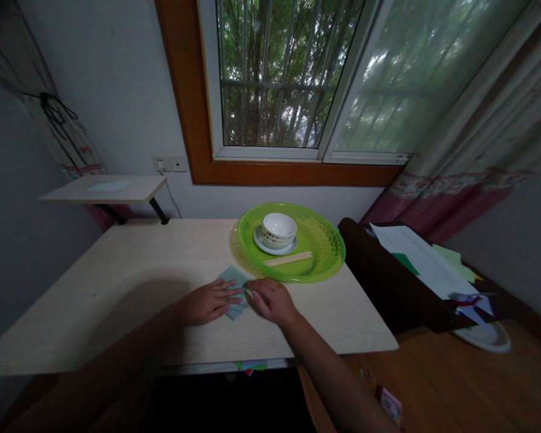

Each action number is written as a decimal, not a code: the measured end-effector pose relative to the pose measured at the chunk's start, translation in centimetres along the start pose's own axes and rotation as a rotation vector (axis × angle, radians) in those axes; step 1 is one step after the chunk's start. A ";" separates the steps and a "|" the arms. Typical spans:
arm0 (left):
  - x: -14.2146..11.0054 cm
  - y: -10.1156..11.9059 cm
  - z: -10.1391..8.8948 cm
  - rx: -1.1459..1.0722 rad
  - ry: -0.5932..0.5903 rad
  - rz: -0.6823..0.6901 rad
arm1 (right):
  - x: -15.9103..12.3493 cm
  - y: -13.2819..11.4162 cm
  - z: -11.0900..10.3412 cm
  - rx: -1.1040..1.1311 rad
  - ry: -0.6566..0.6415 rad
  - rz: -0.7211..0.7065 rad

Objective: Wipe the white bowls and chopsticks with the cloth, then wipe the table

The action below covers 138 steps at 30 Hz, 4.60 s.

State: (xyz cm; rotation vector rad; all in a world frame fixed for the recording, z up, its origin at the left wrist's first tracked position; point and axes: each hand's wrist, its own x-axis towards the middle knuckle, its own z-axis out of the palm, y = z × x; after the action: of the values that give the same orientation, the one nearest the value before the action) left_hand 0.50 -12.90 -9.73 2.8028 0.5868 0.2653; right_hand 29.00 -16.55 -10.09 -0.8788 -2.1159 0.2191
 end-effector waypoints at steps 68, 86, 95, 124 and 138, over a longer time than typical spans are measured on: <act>-7.7 -10.8 -0.5 0.263 0.233 -0.826 | 8.8 0.2 11.0 -0.354 -0.393 0.226; -7.4 -10.5 -0.5 0.262 0.246 -0.840 | 3.5 -1.9 6.5 -0.342 -0.394 0.248; -7.4 -10.3 -0.6 0.276 0.260 -0.829 | 6.1 -1.8 8.7 -0.235 -0.476 0.161; -7.6 -10.3 -0.5 0.273 0.321 -0.812 | 10.7 -1.8 10.7 0.109 -0.295 0.422; -7.8 -10.6 0.1 0.292 0.431 -0.743 | 11.5 -1.5 12.0 0.311 -0.223 0.485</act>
State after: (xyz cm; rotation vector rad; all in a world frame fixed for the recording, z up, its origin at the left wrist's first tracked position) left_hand -10.39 -6.85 -13.89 2.5425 1.8178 0.6621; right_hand 14.39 -8.48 -10.10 -1.2052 -1.9572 0.9074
